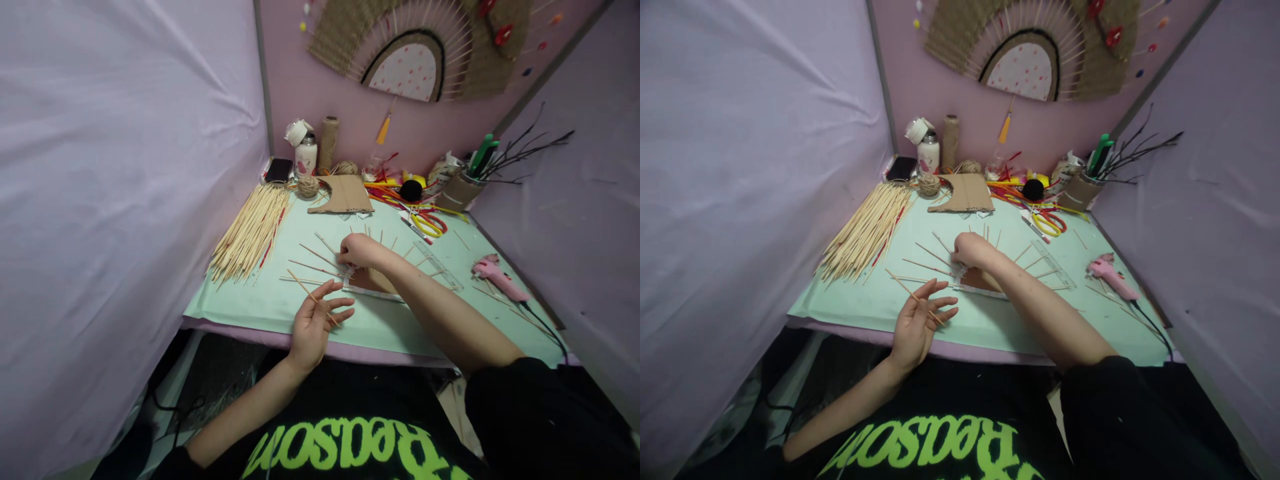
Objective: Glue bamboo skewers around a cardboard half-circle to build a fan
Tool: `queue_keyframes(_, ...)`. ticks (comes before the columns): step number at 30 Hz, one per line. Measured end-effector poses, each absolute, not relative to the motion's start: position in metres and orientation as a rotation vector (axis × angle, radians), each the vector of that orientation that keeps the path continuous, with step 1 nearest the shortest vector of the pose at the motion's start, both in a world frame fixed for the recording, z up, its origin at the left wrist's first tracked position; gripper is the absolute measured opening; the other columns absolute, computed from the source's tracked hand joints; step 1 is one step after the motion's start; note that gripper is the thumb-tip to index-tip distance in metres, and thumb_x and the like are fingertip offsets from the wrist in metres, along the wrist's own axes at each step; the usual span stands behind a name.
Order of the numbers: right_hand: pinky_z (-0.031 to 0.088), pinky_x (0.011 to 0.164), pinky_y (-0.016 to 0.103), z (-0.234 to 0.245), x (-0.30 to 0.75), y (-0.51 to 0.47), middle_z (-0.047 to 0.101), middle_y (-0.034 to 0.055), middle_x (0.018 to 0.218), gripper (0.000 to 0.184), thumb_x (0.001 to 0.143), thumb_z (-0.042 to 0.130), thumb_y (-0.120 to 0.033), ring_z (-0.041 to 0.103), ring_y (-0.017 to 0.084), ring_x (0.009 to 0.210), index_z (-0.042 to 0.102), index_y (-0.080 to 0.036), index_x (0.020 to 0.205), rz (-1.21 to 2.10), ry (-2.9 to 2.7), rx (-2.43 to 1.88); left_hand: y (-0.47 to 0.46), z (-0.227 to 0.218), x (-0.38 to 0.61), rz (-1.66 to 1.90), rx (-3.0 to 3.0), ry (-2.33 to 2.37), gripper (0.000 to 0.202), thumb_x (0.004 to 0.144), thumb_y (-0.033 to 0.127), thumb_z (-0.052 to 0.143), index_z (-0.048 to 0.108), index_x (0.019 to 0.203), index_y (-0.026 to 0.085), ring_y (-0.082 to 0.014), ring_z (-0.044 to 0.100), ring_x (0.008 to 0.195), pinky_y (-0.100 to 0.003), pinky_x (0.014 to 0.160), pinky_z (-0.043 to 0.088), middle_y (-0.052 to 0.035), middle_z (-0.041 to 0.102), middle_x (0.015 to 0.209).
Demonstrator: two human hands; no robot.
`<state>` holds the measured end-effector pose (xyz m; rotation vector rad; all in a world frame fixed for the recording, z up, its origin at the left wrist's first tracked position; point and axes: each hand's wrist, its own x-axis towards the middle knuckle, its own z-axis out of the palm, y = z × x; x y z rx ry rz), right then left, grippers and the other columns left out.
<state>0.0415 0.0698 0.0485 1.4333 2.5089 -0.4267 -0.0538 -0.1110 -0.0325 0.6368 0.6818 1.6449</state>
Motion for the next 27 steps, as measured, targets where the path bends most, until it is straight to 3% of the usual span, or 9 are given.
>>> queue_keyframes(22, 0.038, 0.064, 0.024, 0.063, 0.053, 0.055, 0.075, 0.0087, 0.081, 0.018, 0.084, 0.065, -0.028, 0.064, 0.018, 0.076, 0.076, -0.014, 0.086, -0.427, 2.606, 1.541, -0.112, -0.031, -0.055, 1.627, 0.597, 0.694, 0.039, 0.087, 0.048, 0.069, 0.067, 0.117, 0.023, -0.0212, 0.072, 0.097, -0.039, 0.084, 0.060, -0.0111, 0.067, 0.123)
queue_keyframes(27, 0.042, 0.070, 0.023, 0.077, 0.080, -0.008, 0.073, 0.0018, 0.083, 0.015, 0.090, 0.056, -0.021, 0.064, 0.015, 0.077, 0.071, -0.020, 0.088, -0.911, 2.845, 1.340, -0.115, -0.020, -0.050, 1.608, 0.584, 0.637, 0.035, 0.087, 0.046, 0.069, 0.071, 0.114, 0.023, -0.0268, 0.060, 0.122, -0.047, 0.103, 0.052, -0.0102, 0.066, 0.125)
